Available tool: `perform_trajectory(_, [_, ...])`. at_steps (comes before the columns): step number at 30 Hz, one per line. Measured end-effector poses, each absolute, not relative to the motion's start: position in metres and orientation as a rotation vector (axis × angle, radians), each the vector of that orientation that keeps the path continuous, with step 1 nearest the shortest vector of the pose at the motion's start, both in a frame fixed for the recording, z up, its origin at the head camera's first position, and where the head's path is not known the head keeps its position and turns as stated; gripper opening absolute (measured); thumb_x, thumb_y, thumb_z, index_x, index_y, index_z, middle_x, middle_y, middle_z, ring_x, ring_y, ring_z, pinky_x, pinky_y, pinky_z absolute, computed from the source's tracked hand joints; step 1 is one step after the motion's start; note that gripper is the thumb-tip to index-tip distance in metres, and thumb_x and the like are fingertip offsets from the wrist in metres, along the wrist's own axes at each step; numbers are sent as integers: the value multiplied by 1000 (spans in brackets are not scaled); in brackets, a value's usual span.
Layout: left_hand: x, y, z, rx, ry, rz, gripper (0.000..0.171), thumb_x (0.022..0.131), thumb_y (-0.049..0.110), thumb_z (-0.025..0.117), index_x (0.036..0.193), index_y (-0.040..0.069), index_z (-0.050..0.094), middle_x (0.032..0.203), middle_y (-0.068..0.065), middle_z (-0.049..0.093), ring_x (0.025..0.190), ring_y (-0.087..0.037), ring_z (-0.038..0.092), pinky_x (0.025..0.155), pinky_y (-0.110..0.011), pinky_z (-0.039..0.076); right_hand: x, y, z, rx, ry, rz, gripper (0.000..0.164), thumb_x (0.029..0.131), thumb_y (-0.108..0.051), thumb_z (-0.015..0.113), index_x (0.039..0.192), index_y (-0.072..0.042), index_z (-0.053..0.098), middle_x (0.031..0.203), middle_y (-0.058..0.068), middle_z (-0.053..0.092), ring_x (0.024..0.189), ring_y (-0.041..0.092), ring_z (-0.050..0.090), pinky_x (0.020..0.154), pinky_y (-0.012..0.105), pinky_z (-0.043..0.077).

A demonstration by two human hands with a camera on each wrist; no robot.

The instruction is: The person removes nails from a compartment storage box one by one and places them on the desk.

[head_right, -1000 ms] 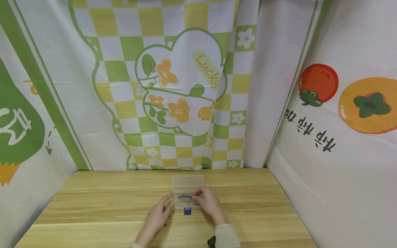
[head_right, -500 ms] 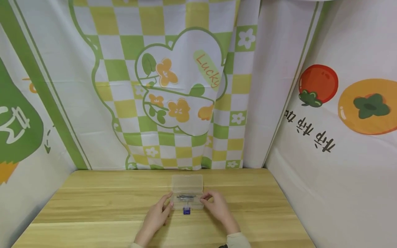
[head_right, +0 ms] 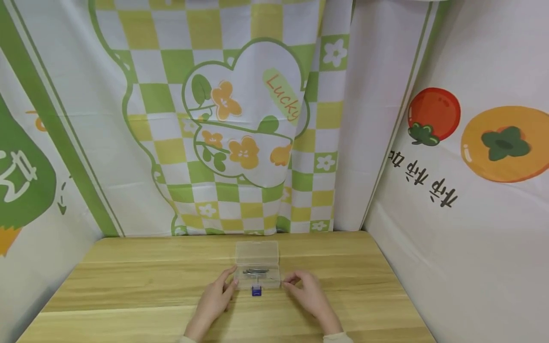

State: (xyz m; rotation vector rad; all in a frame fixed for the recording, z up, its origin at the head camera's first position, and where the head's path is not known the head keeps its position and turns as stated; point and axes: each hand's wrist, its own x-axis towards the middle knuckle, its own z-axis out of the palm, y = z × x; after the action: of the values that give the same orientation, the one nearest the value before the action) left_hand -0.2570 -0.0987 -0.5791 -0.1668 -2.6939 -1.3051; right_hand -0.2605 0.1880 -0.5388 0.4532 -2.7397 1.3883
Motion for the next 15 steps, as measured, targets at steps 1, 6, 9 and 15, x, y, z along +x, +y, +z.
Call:
perform_trajectory(1, [-257, -99, -580, -167, -2694, -1307, 45, 108, 25, 62, 151, 12, 57, 57, 9, 49, 43, -6, 43, 42, -23, 34, -260, 189, -539, 461, -2739, 1379, 9, 98, -15, 76, 103, -7, 74, 97, -1, 69, 93, 18, 62, 77, 25, 49])
perform_trajectory(6, [-257, -100, -581, -162, -2687, -1307, 45, 108, 25, 62, 151, 12, 57, 58, 9, 49, 43, -6, 43, 42, -24, 35, -254, 196, -539, 511, -2745, 1378, 13, 99, -16, 74, 105, -5, 74, 99, 0, 70, 96, 20, 64, 80, 25, 51])
perform_trajectory(9, [-257, -100, -582, -157, -2684, -1312, 45, 108, 25, 62, 151, 12, 57, 58, 9, 49, 43, -6, 43, 42, -24, 35, -249, 203, -540, 529, -2762, 1393, 14, 99, -16, 74, 105, -4, 73, 99, 1, 70, 95, 18, 64, 79, 24, 51])
perform_trajectory(15, [-257, -100, -579, -162, -2676, -1337, 46, 108, 25, 62, 152, 11, 56, 58, 10, 49, 43, -5, 44, 42, -22, 34, -241, 218, -542, 459, -2808, 1391, 11, 98, -16, 75, 103, -6, 73, 96, 1, 69, 87, 15, 63, 74, 24, 52])
